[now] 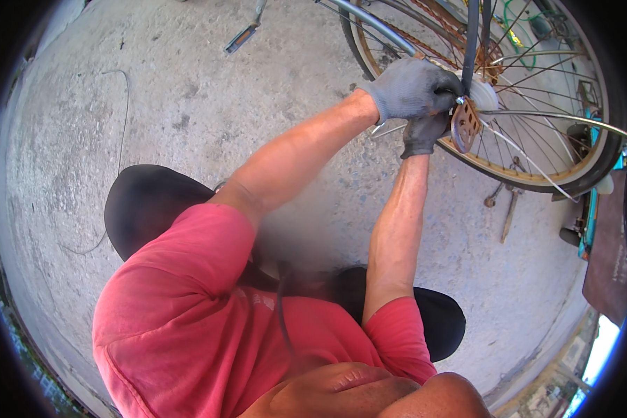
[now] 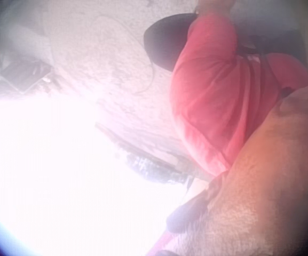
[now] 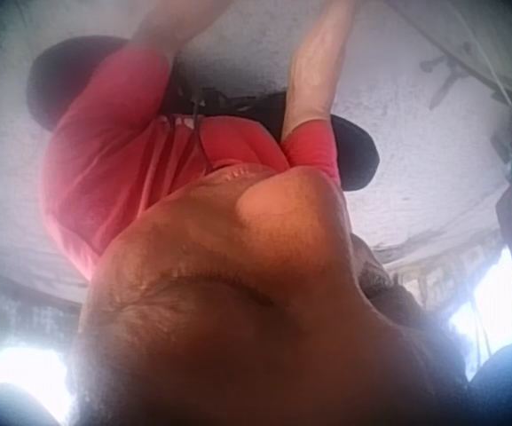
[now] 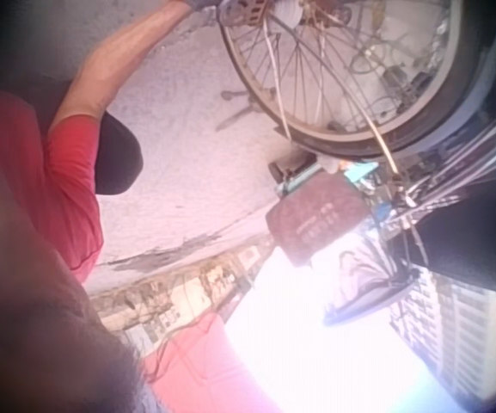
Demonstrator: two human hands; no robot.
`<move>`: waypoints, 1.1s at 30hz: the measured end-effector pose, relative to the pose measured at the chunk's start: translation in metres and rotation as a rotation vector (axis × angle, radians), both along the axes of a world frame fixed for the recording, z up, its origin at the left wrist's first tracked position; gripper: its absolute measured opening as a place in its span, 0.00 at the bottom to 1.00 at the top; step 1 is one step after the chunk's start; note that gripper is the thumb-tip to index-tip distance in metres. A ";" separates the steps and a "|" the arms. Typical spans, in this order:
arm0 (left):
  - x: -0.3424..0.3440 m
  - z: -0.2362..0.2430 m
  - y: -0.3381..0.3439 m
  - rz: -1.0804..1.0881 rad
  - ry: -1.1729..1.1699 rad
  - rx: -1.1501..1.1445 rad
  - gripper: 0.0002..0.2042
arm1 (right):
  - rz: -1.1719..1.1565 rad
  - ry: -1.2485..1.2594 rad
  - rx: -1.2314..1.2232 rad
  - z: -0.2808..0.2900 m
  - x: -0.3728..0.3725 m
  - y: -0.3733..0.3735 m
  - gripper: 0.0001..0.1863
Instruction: The person squats and uses a wrench to tighten bolts on the rear wheel hub of a bicycle. They then stand up, briefly adjust the handlebars, and walk away from the bike.
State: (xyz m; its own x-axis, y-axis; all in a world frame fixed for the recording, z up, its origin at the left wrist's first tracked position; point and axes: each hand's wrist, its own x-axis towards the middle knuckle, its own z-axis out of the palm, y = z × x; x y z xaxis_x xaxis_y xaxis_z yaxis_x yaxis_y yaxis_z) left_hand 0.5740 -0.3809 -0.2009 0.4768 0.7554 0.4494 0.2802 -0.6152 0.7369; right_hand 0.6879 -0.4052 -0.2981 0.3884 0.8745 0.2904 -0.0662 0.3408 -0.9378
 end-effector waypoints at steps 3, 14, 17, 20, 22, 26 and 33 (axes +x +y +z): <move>-0.006 0.000 -0.001 -0.027 0.011 0.024 0.14 | 0.028 0.003 -0.021 -0.001 0.003 0.000 0.15; -0.013 -0.015 0.001 -0.163 -0.166 -0.236 0.16 | 0.100 -0.270 0.032 0.010 0.005 -0.011 0.18; -0.014 -0.007 -0.001 -0.180 -0.138 -0.271 0.16 | 0.099 -0.208 0.025 0.011 0.004 -0.010 0.22; -0.011 -0.003 -0.004 -0.135 -0.078 -0.285 0.16 | 0.104 0.199 -0.113 0.010 0.000 -0.005 0.25; -0.009 -0.002 -0.003 -0.097 -0.022 -0.275 0.15 | 0.088 0.304 -0.149 0.010 -0.001 -0.004 0.24; -0.008 -0.008 0.005 -0.070 0.046 -0.136 0.13 | 0.016 0.279 -0.133 0.014 -0.005 -0.004 0.19; -0.022 0.008 0.014 -0.103 -0.030 -0.013 0.13 | 0.021 0.010 -0.121 -0.002 0.007 0.001 0.21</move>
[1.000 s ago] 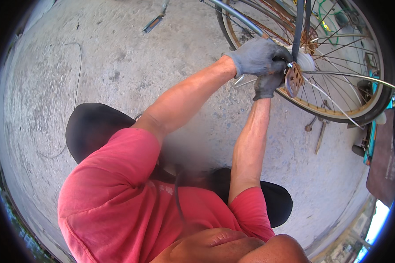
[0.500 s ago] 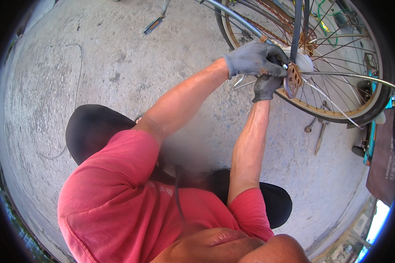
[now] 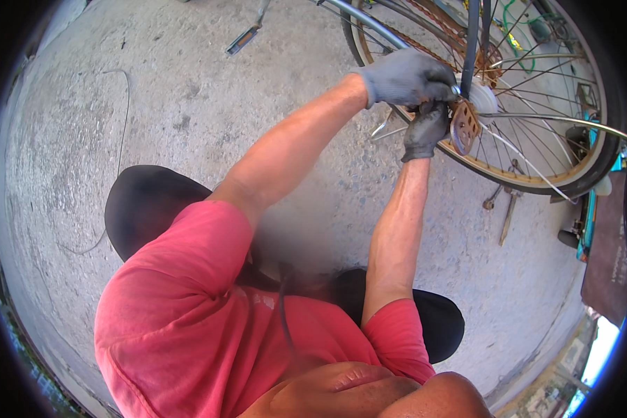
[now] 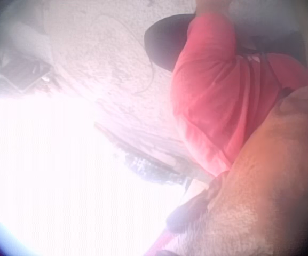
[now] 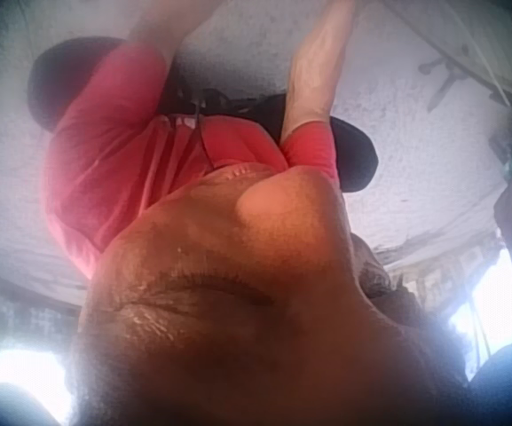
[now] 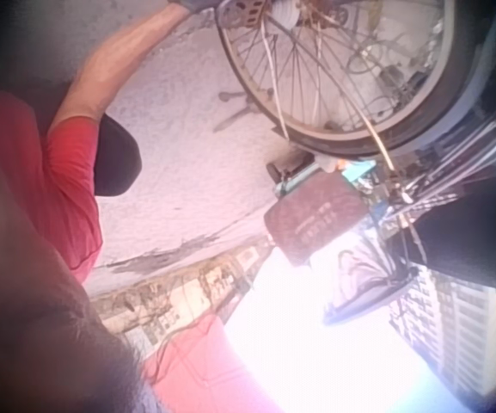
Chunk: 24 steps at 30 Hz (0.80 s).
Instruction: The person squats and uses a wrench to tighten bolts on the rear wheel hub of a bicycle. They then stand up, briefly adjust the handlebars, and walk away from the bike.
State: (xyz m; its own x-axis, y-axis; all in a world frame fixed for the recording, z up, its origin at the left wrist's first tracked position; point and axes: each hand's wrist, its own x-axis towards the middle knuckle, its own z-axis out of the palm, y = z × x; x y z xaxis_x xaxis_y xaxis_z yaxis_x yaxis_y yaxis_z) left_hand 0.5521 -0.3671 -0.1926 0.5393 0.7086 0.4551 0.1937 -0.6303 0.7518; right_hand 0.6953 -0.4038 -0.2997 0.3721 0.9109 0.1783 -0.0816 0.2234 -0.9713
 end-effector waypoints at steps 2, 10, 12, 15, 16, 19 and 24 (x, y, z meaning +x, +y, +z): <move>-0.011 -0.004 -0.001 0.017 -0.216 -0.314 0.13 | 0.033 -0.056 -0.025 -0.004 0.008 0.006 0.17; -0.022 -0.092 0.009 0.047 -0.704 -0.516 0.16 | -0.048 0.018 -0.052 0.023 -0.010 -0.004 0.13; -0.010 -0.112 0.009 0.020 -0.901 -0.672 0.16 | -0.035 0.019 -0.038 0.026 -0.013 -0.004 0.12; 0.000 -0.126 0.007 -0.033 -1.104 -0.860 0.16 | -0.018 0.101 -0.061 0.028 -0.014 -0.006 0.12; 0.003 -0.125 0.006 -0.047 -1.174 -0.948 0.16 | -0.013 0.095 -0.047 0.025 -0.011 -0.005 0.12; 0.008 -0.125 0.004 -0.084 -1.389 -1.261 0.16 | -0.005 0.090 -0.023 0.019 -0.008 -0.002 0.11; 0.016 -0.133 -0.002 -0.183 -1.614 -1.485 0.17 | -0.004 0.077 -0.014 0.018 -0.006 -0.001 0.10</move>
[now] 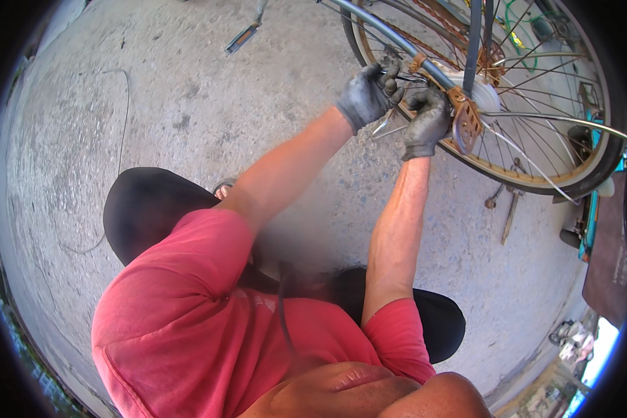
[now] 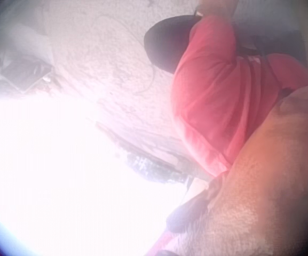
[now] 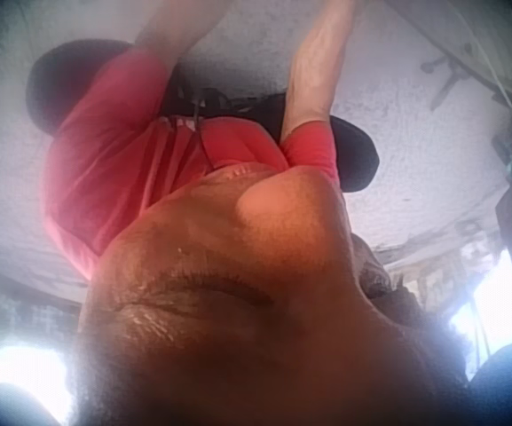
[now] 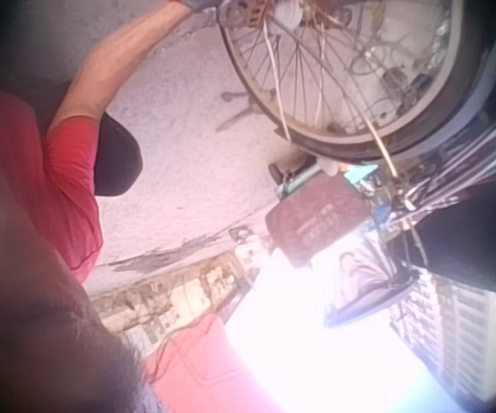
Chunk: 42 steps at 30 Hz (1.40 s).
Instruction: The person squats and uses a wrench to tighten bolts on the rear wheel hub of a bicycle. They then stand up, briefly adjust the handlebars, and walk away from the bike.
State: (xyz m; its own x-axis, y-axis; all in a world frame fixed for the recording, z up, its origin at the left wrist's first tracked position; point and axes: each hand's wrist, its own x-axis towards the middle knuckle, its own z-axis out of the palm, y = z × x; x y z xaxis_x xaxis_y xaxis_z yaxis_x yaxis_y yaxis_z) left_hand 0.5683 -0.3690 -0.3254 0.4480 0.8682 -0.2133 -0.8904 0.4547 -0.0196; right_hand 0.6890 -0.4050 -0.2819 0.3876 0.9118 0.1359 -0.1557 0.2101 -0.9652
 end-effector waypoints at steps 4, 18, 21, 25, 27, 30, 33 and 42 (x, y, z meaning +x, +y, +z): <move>0.000 -0.020 0.000 -0.061 -0.199 0.069 0.14 | 0.022 0.042 -0.011 0.001 -0.002 0.001 0.10; 0.012 0.107 -0.031 0.341 1.745 0.979 0.14 | 0.032 0.032 -0.031 -0.018 0.011 0.006 0.16; 0.018 0.108 -0.021 0.355 1.819 1.148 0.12 | 0.039 0.005 0.011 -0.021 0.011 0.006 0.22; 0.009 0.113 -0.008 0.301 1.905 1.377 0.12 | 0.011 0.133 0.027 -0.008 0.000 0.002 0.23; 0.003 0.118 -0.005 0.229 1.970 1.434 0.11 | 0.012 0.089 -0.001 0.004 -0.008 -0.003 0.23; 0.000 0.132 -0.006 0.131 2.062 1.422 0.11 | 0.007 0.071 -0.014 -0.007 0.001 -0.001 0.23; -0.003 0.156 -0.013 0.021 2.057 1.407 0.11 | 0.009 0.024 0.008 -0.025 0.010 0.000 0.23; -0.006 0.125 0.003 0.032 1.574 1.107 0.11 | 0.058 0.040 -0.023 -0.013 0.005 0.006 0.16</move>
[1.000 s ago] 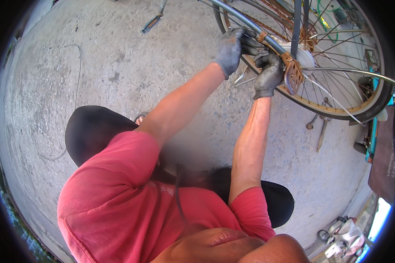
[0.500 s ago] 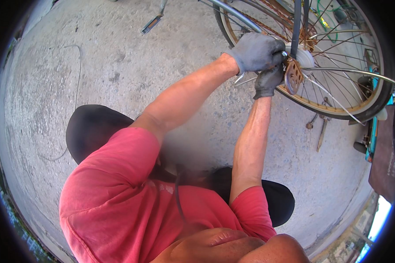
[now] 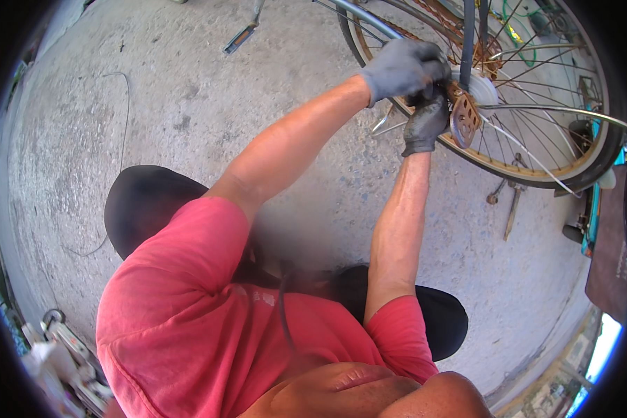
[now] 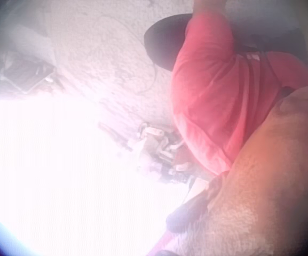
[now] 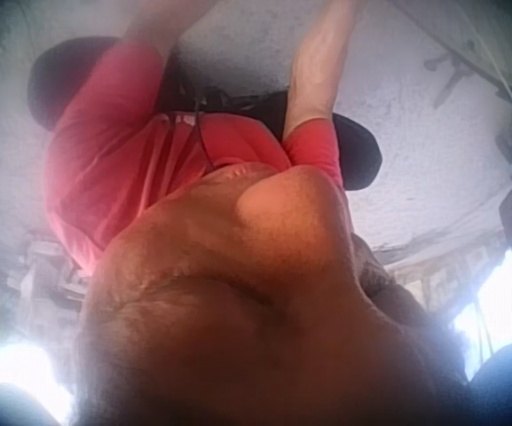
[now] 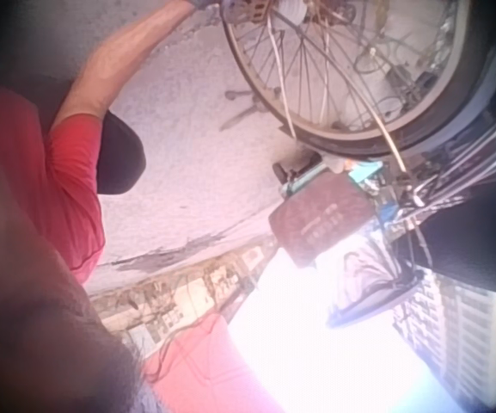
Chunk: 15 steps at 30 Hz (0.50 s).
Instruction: The person squats and uses a wrench to tighten bolts on the rear wheel hub of a bicycle. They then stand up, briefly adjust the handlebars, and walk away from the bike.
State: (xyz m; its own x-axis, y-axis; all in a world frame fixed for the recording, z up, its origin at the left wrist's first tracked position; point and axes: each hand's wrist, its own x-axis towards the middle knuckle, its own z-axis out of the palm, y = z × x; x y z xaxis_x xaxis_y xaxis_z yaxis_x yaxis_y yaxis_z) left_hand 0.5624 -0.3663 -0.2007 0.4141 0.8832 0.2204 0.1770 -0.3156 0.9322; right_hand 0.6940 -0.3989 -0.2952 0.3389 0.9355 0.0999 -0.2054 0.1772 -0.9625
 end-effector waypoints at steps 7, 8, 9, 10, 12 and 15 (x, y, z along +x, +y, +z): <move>-0.005 -0.004 -0.005 0.218 -0.266 -0.196 0.13 | -0.104 -0.164 0.015 -0.012 0.009 0.003 0.13; -0.010 -0.011 -0.003 0.282 -0.342 -0.262 0.14 | -0.094 -0.159 0.013 -0.008 0.006 0.002 0.12; -0.016 -0.027 0.002 0.185 -0.509 -0.317 0.16 | -0.085 -0.153 0.011 -0.003 0.003 -0.002 0.12; -0.018 -0.048 0.007 0.207 -0.539 -0.207 0.16 | -0.074 -0.147 0.010 0.003 -0.001 -0.004 0.12; -0.022 -0.073 0.007 0.204 -0.562 -0.180 0.12 | -0.059 -0.119 0.002 0.010 -0.005 -0.006 0.12; -0.021 -0.097 0.000 0.129 -0.679 -0.450 0.13 | -0.069 -0.024 -0.029 0.013 -0.005 -0.008 0.11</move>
State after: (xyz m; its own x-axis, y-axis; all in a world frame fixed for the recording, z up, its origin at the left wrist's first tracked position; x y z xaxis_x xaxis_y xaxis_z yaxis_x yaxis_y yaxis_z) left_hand 0.5410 -0.3666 -0.2982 0.2077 0.9782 -0.0001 -0.4613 0.0981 0.8818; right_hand 0.6885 -0.4074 -0.2819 0.4000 0.9128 0.0821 -0.1703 0.1621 -0.9720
